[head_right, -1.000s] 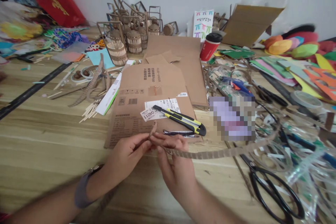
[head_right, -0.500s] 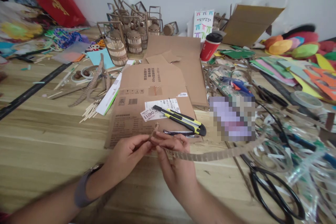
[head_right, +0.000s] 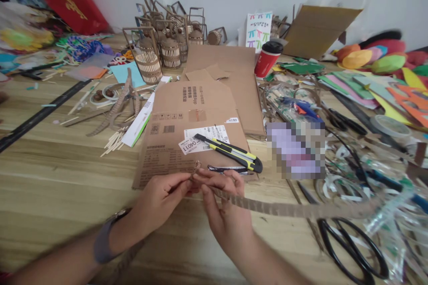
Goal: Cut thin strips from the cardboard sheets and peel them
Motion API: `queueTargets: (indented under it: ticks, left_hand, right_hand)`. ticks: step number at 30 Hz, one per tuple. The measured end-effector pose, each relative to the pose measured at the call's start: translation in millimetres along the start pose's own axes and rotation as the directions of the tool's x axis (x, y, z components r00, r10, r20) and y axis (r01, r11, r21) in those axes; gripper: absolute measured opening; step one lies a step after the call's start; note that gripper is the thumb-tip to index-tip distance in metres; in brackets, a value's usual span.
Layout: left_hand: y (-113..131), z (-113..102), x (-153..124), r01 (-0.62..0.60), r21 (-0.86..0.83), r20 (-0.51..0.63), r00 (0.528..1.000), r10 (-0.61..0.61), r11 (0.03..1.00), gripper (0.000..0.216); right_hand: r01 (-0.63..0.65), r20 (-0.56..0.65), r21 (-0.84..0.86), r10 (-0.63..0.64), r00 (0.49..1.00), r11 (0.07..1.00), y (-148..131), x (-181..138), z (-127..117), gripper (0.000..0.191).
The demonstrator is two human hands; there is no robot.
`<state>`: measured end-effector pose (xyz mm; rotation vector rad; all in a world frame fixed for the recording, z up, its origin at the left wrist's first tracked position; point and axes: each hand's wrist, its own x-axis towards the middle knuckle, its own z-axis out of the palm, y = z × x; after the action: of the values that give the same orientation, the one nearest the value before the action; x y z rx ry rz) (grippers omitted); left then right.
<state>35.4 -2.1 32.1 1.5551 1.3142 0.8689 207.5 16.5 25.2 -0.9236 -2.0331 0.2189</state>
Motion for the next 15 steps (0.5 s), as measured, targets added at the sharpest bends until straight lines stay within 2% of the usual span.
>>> queueTargets:
  ticks: [4,10,15]
  left_hand:
    - [1.9,-1.0,1.7,0.022,-0.037,-0.006,1.0,-0.022,0.999,0.022]
    - [3.7,-0.8,2.5,-0.001,-0.013,-0.039,0.999,0.0,1.0,0.027]
    - [-0.3,-1.5,-0.6,-0.009,-0.012,-0.018,1.0,0.008,1.0,0.028]
  right_hand:
    - [0.018,-0.025,0.011,-0.018,1.0,1.0,-1.6,-1.2,1.1,0.019]
    - [0.025,0.033,-0.014,-0.024,0.999,1.0,-0.5,-4.2,1.7,0.018]
    - [-0.027,0.005,0.072,0.026,1.0,0.997,0.9,-3.4,1.1,0.023]
